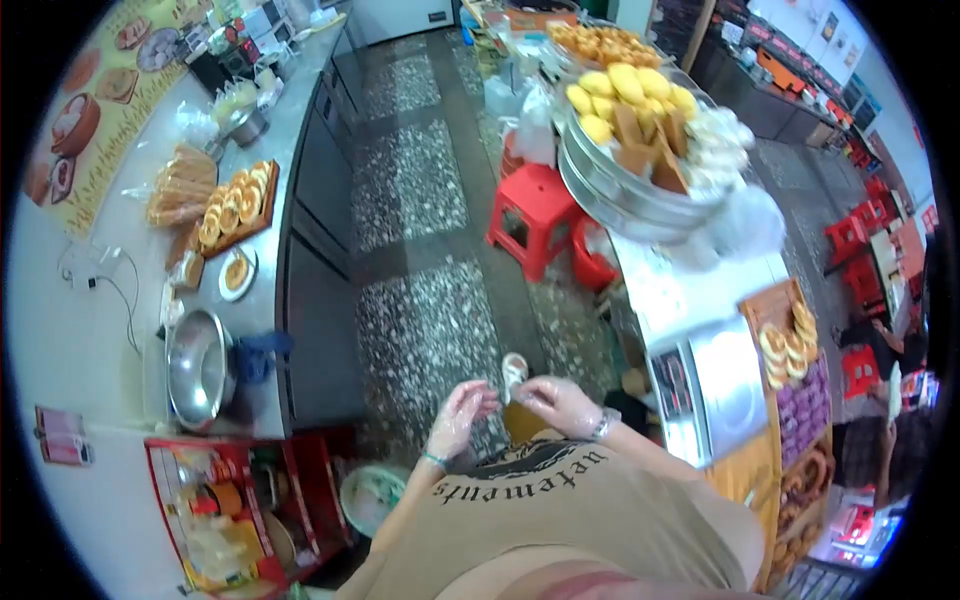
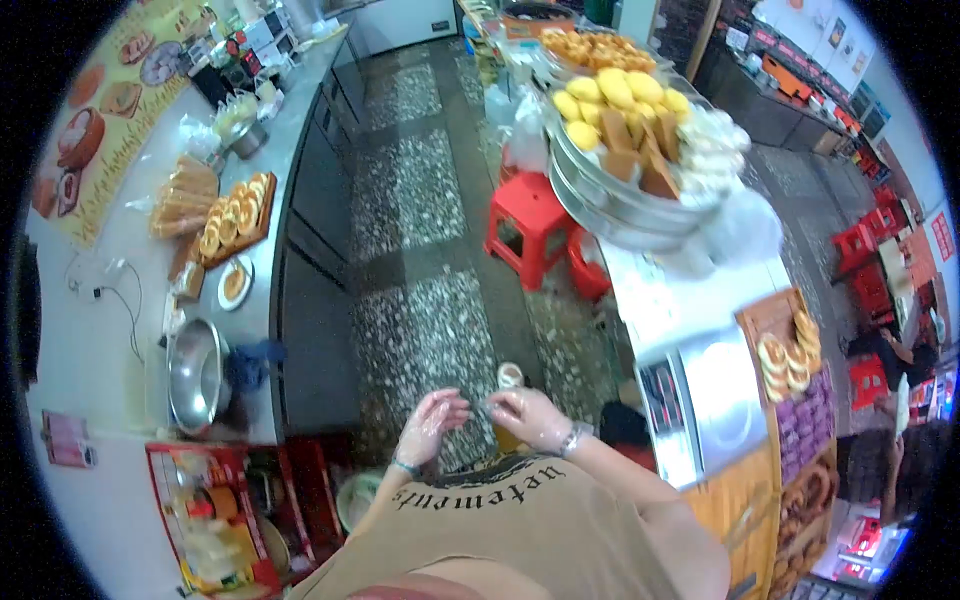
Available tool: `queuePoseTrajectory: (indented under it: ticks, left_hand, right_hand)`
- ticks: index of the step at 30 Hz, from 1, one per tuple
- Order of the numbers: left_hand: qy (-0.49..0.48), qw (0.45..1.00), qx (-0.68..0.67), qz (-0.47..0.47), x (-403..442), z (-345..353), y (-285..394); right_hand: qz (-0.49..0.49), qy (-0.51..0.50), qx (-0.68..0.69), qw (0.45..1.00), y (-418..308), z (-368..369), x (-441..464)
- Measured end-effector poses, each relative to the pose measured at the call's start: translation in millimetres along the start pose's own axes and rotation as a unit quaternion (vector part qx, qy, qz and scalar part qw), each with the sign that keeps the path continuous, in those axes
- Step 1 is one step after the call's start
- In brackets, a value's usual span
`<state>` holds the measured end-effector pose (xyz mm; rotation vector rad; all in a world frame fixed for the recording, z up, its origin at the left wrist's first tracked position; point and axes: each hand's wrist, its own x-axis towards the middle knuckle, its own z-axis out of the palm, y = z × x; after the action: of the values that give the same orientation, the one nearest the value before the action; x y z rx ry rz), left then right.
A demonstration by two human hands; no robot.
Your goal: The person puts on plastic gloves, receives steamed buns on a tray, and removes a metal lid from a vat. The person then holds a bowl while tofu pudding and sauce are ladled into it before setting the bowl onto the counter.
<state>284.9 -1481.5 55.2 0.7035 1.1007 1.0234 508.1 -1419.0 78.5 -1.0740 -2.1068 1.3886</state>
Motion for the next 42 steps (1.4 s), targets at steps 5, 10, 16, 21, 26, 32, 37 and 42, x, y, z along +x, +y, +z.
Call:
queuePoseTrajectory:
  ticks: [5, 10, 16, 21, 26, 32, 37, 42]
  left_hand:
    - [0.027, 0.998, 0.033, 0.035, 173, -60, 125]
    - [0.111, 0.989, 0.059, 0.082, 311, -115, 264]
    - [0.198, 0.97, 0.059, 0.126, 497, -238, 351]
    - [0.142, 0.984, 0.043, 0.099, 721, -329, 462]
    - [-0.049, 0.99, 0.117, 0.057, 951, -323, 632]
    - [-0.225, 0.951, 0.206, 0.053, 1229, -361, 738]
    - [-0.092, 0.989, 0.111, 0.029, 1410, -404, 864]
    - [0.04, 0.996, 0.043, 0.067, 1583, -490, 953]
  right_hand:
    - [-0.034, 0.003, 0.04, 0.999, 36, -68, 199]
    - [-0.036, -0.082, 0.003, 0.996, -7, -139, 439]
    - [-0.247, -0.244, -0.008, 0.938, -22, -164, 735]
    - [-0.196, -0.151, 0.005, 0.969, 0, -247, 949]
    - [-0.001, 0.045, -0.049, 0.998, 44, -402, 1087]
    - [0.134, 0.167, 0.014, 0.977, 154, -540, 1284]
    - [-0.019, 0.095, -0.036, 0.995, 138, -626, 1571]
    - [-0.181, -0.069, -0.055, 0.98, 113, -676, 1828]
